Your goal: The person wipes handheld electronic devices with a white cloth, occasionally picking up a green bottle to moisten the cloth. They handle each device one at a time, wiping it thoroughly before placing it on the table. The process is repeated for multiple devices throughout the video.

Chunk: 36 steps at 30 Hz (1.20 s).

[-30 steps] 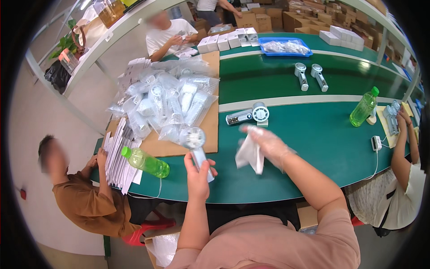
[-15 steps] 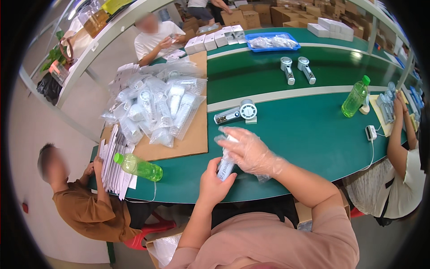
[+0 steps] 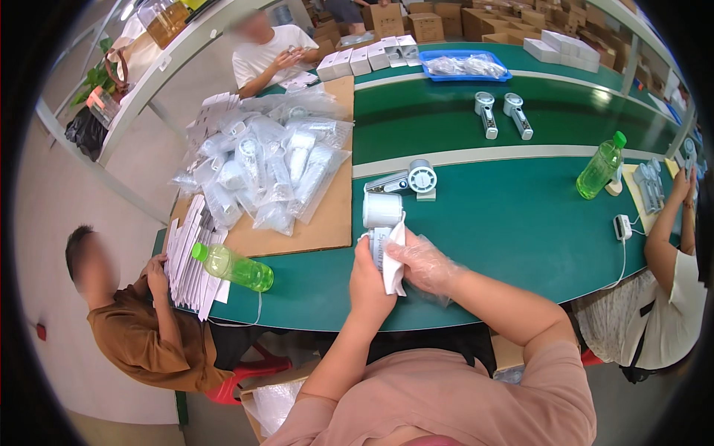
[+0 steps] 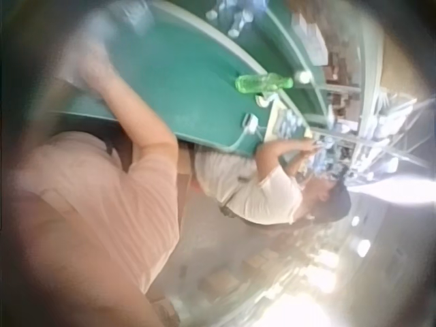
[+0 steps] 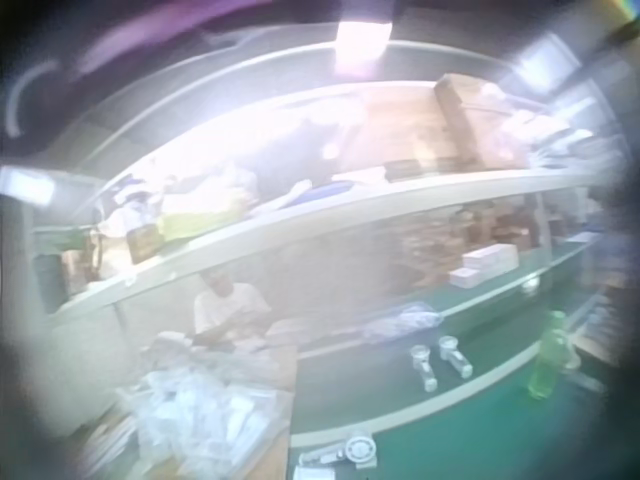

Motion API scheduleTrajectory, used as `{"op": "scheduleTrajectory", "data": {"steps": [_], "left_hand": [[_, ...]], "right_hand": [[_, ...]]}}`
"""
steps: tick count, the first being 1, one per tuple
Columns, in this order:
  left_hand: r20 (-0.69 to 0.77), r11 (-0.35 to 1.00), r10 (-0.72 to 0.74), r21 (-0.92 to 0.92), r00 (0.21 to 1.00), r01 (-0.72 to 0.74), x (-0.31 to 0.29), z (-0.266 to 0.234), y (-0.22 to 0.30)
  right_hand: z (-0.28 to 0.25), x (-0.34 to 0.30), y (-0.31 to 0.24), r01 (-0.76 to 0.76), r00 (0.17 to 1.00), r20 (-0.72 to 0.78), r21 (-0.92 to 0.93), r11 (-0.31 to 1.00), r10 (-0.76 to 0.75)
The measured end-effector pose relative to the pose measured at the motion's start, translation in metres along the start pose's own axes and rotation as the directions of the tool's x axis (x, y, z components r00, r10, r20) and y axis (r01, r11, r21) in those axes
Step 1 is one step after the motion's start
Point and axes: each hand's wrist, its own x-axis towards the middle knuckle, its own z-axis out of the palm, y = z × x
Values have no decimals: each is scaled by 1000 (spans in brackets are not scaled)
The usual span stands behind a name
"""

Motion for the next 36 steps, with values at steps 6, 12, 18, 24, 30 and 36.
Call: {"op": "scheduleTrajectory", "data": {"steps": [6, 12, 18, 24, 30, 36], "left_hand": [[171, 899, -104, -405, 980, 166, -12, -3, 14], [530, 732, -175, -494, 830, 469, -12, 13, -2], [568, 352, -237, -706, 788, 614, -36, 19, -17], [513, 92, -238, -834, 825, 545, -29, 5, 1], [550, 345, -224, -727, 804, 593, -87, -69, -5], [-346, 738, -672, -396, 655, 547, -223, -158, -156]], "right_hand": [[-30, 13, -5, 98, 986, -118, -167, 981, -118], [-14, 4, 2, 103, 973, -157, -370, 923, -172], [32, -12, -8, -109, 991, -115, -385, 917, 70], [4, -17, 9, 36, 989, -103, -516, 856, -103], [-4, -12, 7, -14, 999, -53, -426, 905, -10], [-11, -5, 13, -87, 996, -26, -385, 919, 84]]}}
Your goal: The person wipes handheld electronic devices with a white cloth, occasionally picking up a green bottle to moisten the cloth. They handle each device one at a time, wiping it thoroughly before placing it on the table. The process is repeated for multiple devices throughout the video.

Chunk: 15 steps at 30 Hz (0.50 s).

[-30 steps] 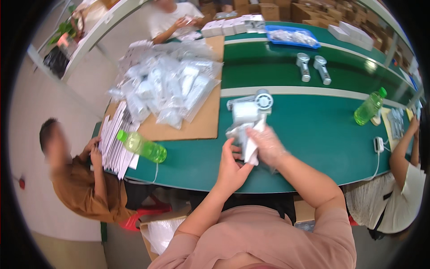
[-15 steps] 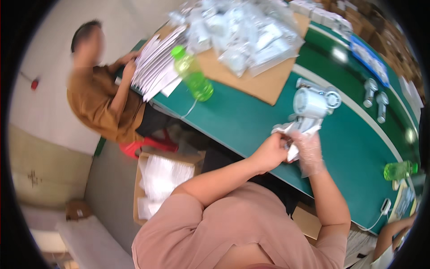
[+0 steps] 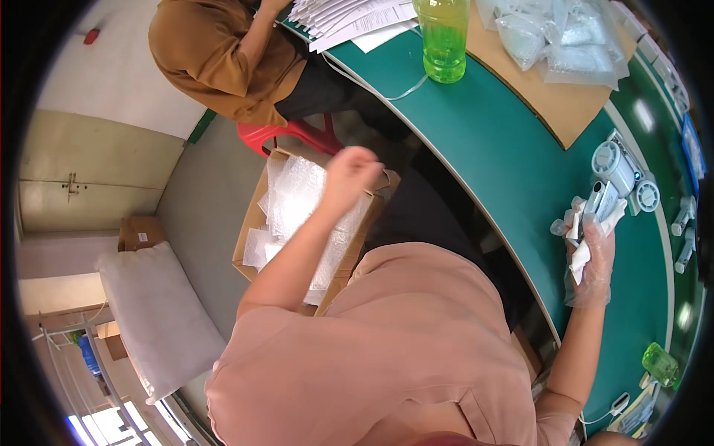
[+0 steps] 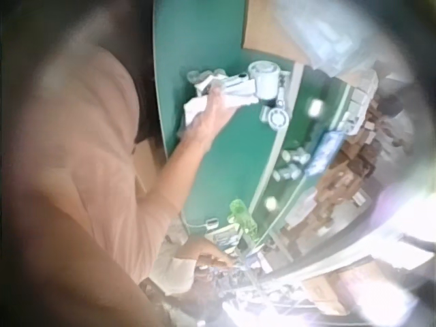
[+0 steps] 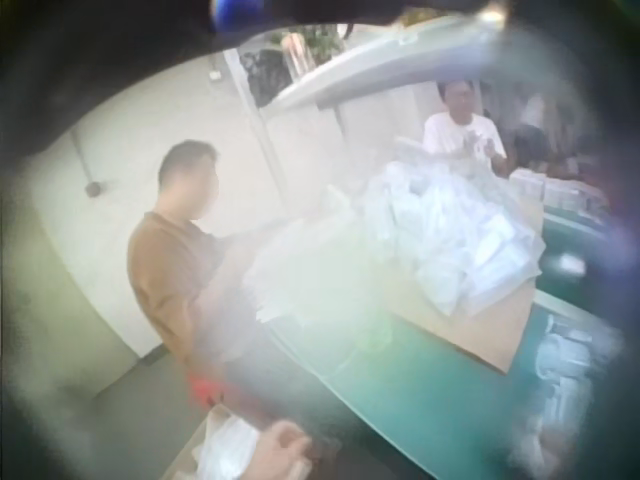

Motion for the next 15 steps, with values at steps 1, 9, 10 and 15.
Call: {"op": "scheduleTrajectory", "data": {"steps": [1, 9, 10, 15], "left_hand": [[-68, 971, 25, 237, 997, -8, 2, -39, -36], [-45, 179, -205, 980, 978, 83, -58, -83, -133], [-69, 130, -282, 985, 957, 110, -57, -86, -149], [-19, 19, -375, 999, 927, 28, -34, -98, -119]], "right_hand": [[-4, 2, 2, -22, 1000, 10, -14, 1000, 22], [-9, 4, 3, -119, 991, -56, 60, 991, 122], [-13, 5, 4, -126, 991, -38, 62, 990, 128], [-14, 5, 1, -106, 994, -16, 38, 994, 106]]}}
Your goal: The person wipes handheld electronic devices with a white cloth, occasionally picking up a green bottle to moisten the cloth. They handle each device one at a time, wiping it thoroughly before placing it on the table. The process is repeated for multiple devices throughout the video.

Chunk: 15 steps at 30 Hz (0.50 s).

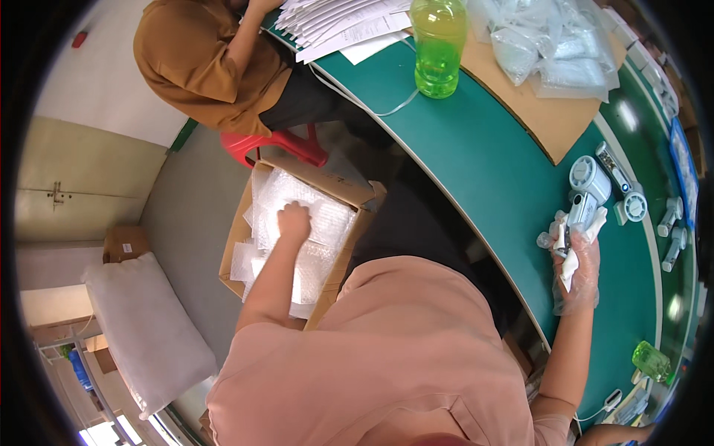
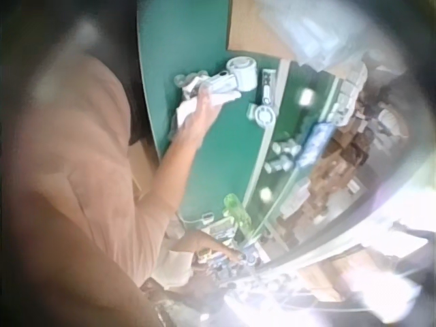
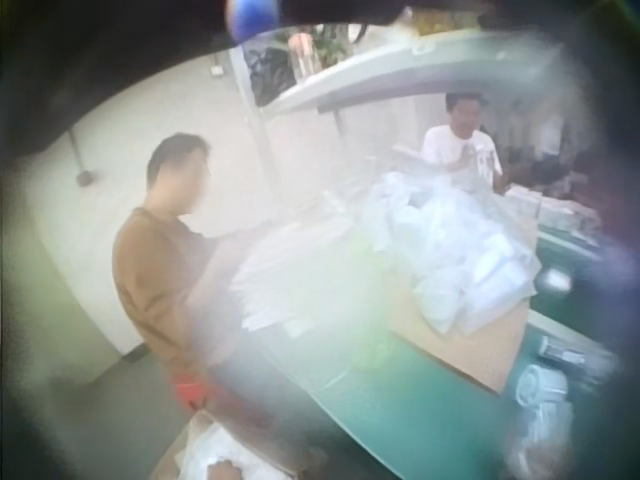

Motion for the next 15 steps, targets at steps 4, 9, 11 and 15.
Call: {"op": "scheduleTrajectory", "data": {"steps": [4, 9, 11, 15], "left_hand": [[27, 991, -62, -115, 998, 65, 22, -37, -79], [-407, 440, 398, -701, 822, -560, -51, -268, 21], [-626, 184, 493, -604, 604, -776, -62, -299, 75], [-842, 116, 477, -223, 252, -968, -55, -333, 200]], "right_hand": [[22, -9, -2, -5, 1000, -20, -38, 999, 4], [27, -4, -4, 24, 1000, -15, -123, 992, -26], [24, 2, -7, 37, 999, -15, -99, 994, -39], [15, 8, -11, 30, 966, -250, -141, 990, -65]]}}
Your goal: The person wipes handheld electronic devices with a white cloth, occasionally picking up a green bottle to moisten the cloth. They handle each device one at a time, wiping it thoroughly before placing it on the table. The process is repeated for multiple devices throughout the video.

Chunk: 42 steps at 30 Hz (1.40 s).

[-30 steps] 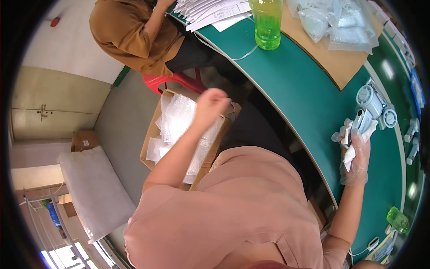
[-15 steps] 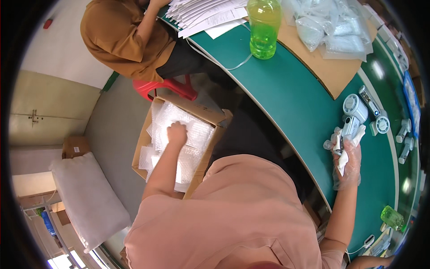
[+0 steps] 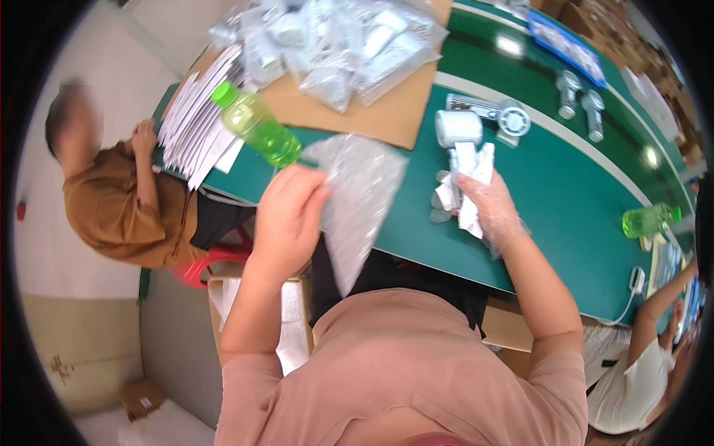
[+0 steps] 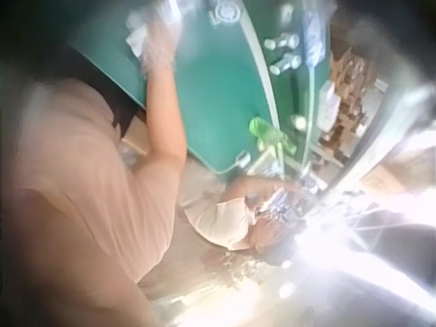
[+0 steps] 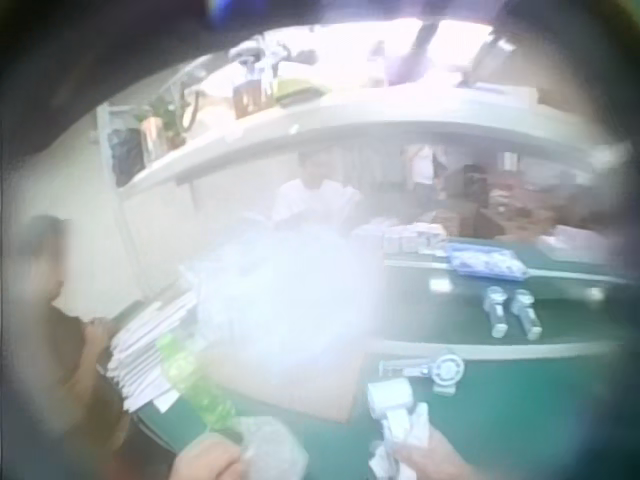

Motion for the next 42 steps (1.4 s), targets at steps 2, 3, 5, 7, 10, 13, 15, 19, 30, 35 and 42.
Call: {"op": "scheduleTrajectory", "data": {"steps": [2, 3, 5, 7, 10, 13, 15, 19, 30, 35, 42], "left_hand": [[-32, 990, 106, 100, 994, -102, 38, 38, -11], [2, 982, 96, 165, 995, -95, 52, 56, -22], [86, 950, 21, 309, 996, -47, 73, 85, -50], [70, 949, -33, 316, 997, 9, 74, 103, -64], [52, 958, -71, 281, 996, 53, 70, 120, -59], [338, 959, -181, 268, 924, 90, 66, 106, -56], [394, 930, -280, 338, 876, 145, 66, 108, -58], [185, 920, -57, 391, 981, -21, 64, 116, -39], [395, 968, -220, 203, 892, 149, 56, 144, -28], [519, 948, -272, -1, 810, 319, 47, 119, -28], [580, 452, -84, -702, 810, 550, 25, 76, 3]], "right_hand": [[-12, 8, 1, 22, 1000, 8, -1, 1000, -22], [-18, 9, 3, 37, 999, -8, 34, 999, -37], [-17, 15, 1, 39, 999, -21, 140, 989, -36], [-18, 14, -5, 6, 999, -32, 147, 989, -1], [-21, 14, -14, 8, 1000, -22, 107, 994, -6], [-22, -4, -26, -21, 1000, -1, 73, 997, 21], [-14, -10, -38, -70, 998, 8, 74, 995, 70], [-19, -3, -40, -125, 992, -34, -17, 992, 124], [-22, -19, -63, -31, 998, 43, -144, 989, 38], [-24, -29, -79, -31, 995, 79, -288, 957, 56], [-23, -22, -59, 37, 996, 84, -119, 992, -27]]}}
